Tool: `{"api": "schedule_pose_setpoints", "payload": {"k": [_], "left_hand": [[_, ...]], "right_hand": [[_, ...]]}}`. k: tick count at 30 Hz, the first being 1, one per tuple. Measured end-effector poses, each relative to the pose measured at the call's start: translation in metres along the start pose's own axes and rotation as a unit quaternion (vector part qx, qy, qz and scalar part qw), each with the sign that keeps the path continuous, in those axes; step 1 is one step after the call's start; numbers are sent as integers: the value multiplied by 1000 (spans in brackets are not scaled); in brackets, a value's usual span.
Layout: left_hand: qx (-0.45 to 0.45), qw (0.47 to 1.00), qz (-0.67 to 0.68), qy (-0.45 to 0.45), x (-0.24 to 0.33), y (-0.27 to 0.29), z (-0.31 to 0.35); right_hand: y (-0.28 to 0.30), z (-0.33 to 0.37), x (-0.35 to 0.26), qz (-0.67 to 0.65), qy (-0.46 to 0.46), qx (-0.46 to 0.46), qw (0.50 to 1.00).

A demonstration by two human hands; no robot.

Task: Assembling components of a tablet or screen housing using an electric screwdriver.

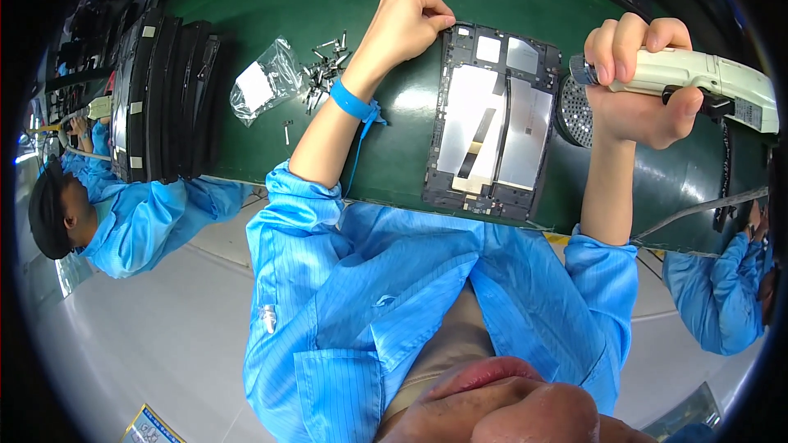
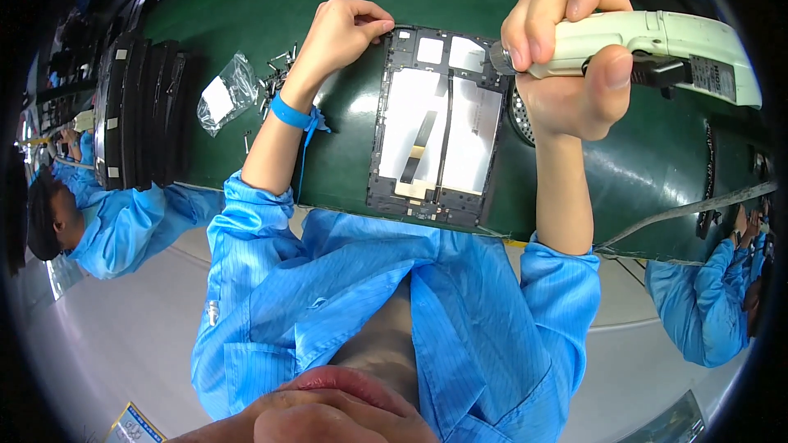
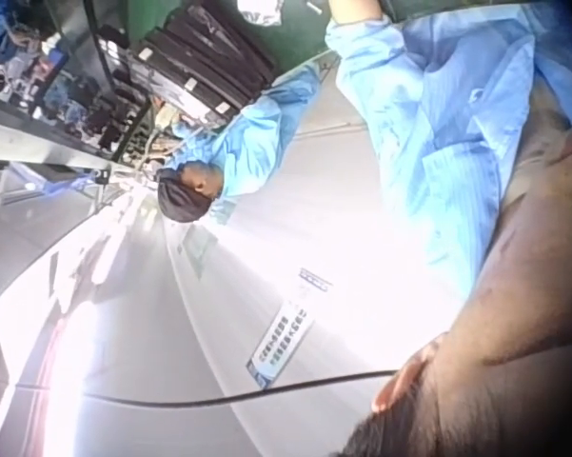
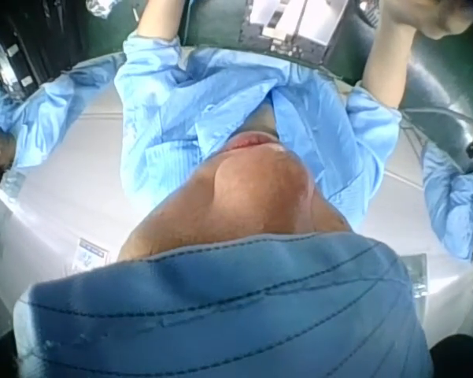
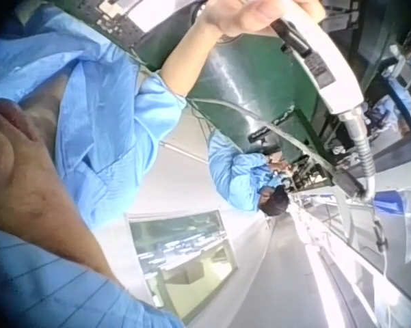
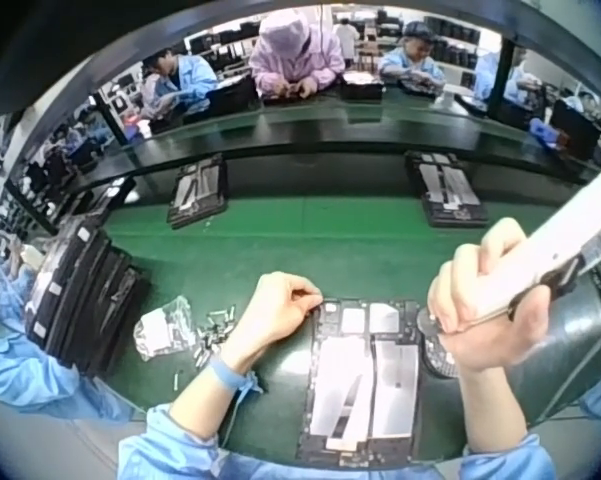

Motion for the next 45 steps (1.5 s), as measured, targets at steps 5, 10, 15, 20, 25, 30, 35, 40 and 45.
{"api": "schedule_pose_setpoints", "payload": {"k": [5,10,15,20,25,30,35,40,45], "left_hand": [[15,1000,-6,3,-8,-1,0],[53,998,-19,-34,7,-2,-1],[11,1000,25,9,-9,-7,-2],[-35,987,150,46,-21,-12,2],[-75,970,205,105,-26,-22,33],[-109,960,241,88,-36,-29,29],[-127,950,267,99,-33,-29,30],[-122,949,275,92,-31,-27,30],[-123,949,275,92,-33,-25,30]], "right_hand": [[-3,-1,6,6,-1,-8,1000],[0,1,2,24,-2,-8,1000],[-1,3,11,18,-12,-11,1000],[-5,5,19,24,-8,-11,1000],[-16,9,43,-11,-16,0,1000],[-33,23,94,78,-56,42,994],[-36,31,122,9,-51,53,997],[-30,38,131,24,-74,72,994],[-30,40,137,28,-80,77,993]]}}
Point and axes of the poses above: each hand's wrist, its own z-axis away from the middle knuckle, its own y-axis out of the back of the hand, x = y × z, the point moved 8 cm from there along -z, towards the middle knuckle, and after that the axes turned 3 degrees about y, right-handed, at the moved point
